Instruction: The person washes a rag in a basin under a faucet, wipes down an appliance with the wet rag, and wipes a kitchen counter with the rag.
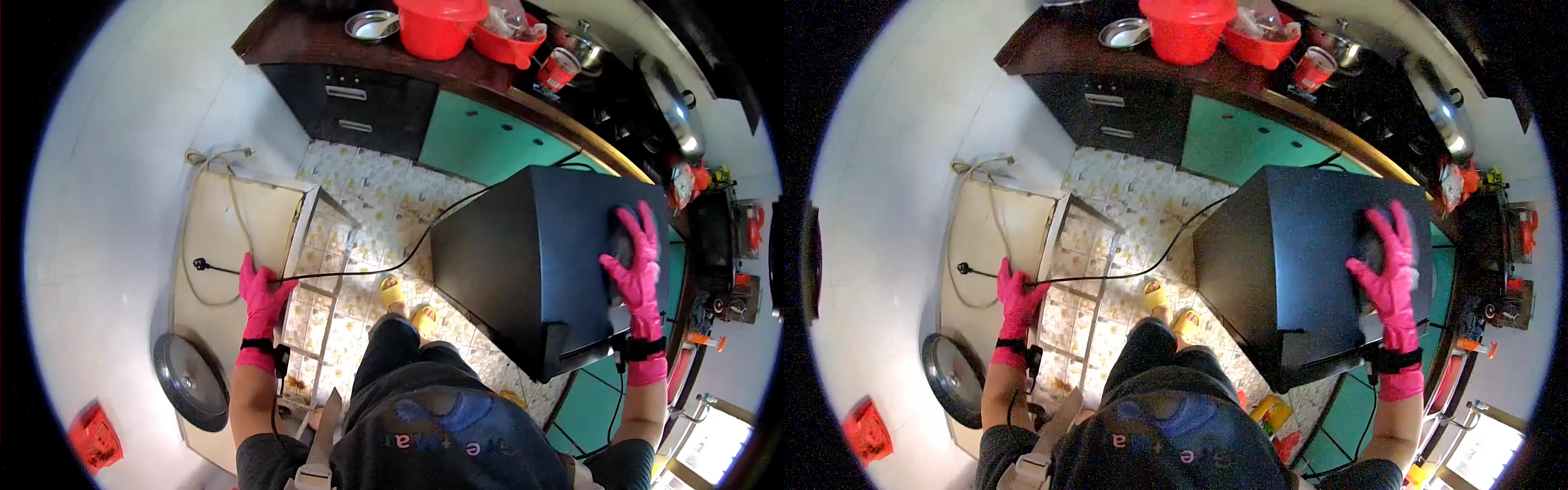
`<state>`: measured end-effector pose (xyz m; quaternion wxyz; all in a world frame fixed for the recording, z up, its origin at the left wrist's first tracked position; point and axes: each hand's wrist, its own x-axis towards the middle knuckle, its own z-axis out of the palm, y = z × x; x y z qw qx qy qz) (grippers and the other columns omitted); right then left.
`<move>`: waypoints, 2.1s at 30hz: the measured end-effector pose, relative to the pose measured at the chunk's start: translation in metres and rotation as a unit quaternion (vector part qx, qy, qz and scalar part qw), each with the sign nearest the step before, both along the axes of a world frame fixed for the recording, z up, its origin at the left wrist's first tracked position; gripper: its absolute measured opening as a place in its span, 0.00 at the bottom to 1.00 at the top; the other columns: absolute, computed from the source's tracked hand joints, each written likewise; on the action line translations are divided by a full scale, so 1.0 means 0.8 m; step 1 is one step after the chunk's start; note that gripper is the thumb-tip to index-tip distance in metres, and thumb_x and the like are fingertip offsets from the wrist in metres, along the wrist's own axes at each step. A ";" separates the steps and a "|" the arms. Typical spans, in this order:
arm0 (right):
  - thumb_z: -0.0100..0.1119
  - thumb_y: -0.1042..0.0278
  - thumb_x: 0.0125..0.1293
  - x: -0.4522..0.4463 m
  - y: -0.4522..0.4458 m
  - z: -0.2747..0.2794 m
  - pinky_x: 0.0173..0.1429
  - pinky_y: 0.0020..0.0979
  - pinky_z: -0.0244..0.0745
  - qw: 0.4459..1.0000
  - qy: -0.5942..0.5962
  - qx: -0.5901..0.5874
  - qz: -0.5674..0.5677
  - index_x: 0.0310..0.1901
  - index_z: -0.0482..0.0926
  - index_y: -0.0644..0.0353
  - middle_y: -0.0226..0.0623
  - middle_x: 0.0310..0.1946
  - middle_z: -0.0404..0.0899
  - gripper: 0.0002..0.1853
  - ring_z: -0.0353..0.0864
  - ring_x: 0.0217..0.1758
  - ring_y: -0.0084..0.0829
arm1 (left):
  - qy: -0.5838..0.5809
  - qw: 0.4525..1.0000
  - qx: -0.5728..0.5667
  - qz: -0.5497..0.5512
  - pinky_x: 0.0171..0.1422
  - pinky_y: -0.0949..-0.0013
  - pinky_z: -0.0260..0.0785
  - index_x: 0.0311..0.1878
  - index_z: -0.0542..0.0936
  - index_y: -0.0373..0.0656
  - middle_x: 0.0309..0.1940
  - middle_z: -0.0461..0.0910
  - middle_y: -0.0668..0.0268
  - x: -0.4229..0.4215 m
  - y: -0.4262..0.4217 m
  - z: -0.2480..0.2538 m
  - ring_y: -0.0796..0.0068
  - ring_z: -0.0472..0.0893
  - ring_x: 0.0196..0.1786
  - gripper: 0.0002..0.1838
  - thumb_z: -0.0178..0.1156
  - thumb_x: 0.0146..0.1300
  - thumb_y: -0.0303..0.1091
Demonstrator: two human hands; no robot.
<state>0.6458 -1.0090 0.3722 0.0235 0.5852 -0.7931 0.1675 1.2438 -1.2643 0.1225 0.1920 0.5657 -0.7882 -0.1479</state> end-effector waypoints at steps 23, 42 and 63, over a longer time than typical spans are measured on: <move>0.58 0.49 0.70 -0.365 -0.017 -0.053 0.52 0.30 0.73 0.937 -0.204 0.021 -0.283 0.61 0.75 0.58 0.38 0.47 0.80 0.26 0.80 0.46 0.35 | 0.233 0.881 0.103 0.399 0.25 0.73 0.54 0.23 0.73 0.48 0.15 0.66 0.74 0.095 -0.083 -0.023 0.80 0.63 0.19 0.28 0.56 0.68 0.62; 0.61 0.47 0.68 -0.169 -0.254 -0.021 0.26 0.22 0.61 0.948 -0.265 -0.013 -0.178 0.59 0.77 0.56 0.24 0.25 0.69 0.25 0.67 0.24 0.17 | 0.130 0.932 0.040 0.335 0.37 0.56 0.67 0.30 0.78 0.36 0.22 0.75 0.52 0.104 -0.074 -0.037 0.54 0.76 0.28 0.20 0.60 0.68 0.46; 0.58 0.52 0.70 -0.096 -0.485 -0.027 0.37 0.23 0.70 0.983 -0.147 0.108 0.023 0.69 0.69 0.57 0.36 0.58 0.78 0.30 0.76 0.35 0.21 | 0.099 0.977 -0.181 -0.053 0.52 0.54 0.71 0.43 0.86 0.48 0.38 0.82 0.55 -0.102 -0.258 -0.023 0.54 0.80 0.46 0.12 0.60 0.62 0.42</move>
